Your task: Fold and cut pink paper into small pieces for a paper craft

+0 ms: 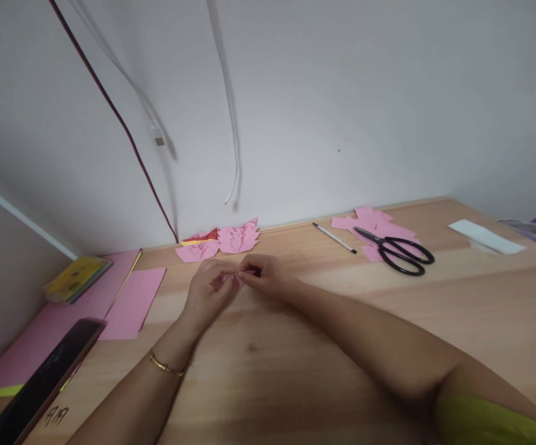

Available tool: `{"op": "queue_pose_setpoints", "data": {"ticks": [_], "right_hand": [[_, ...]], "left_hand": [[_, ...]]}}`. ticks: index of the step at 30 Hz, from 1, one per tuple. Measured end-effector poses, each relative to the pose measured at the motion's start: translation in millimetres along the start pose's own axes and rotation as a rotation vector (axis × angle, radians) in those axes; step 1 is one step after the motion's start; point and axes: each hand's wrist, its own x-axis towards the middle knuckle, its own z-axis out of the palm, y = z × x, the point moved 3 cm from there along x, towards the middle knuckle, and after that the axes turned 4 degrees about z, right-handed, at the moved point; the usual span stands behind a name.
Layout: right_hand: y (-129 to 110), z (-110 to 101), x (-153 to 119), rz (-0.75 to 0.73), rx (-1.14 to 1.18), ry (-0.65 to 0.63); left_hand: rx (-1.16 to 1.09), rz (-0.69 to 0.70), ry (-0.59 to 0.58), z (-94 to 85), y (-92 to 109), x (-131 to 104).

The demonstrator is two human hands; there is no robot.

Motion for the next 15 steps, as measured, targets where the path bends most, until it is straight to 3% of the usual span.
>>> {"op": "queue_pose_setpoints", "data": {"ticks": [8, 12, 15], "right_hand": [[-1.8, -8.7, 2.2, -0.004, -0.057, 0.017], [0.4, -15.4, 4.9, 0.037, -0.044, 0.029], [3.6, -17.3, 6.6, 0.085, 0.029, 0.040]], "left_hand": [[0.083, -0.097, 0.052, -13.0, -17.6, 4.9], [0.086, -0.218, 0.077, -23.3, -31.9, 3.8], [-0.026, -0.330, 0.173, -30.0, -39.0, 2.2]]}}
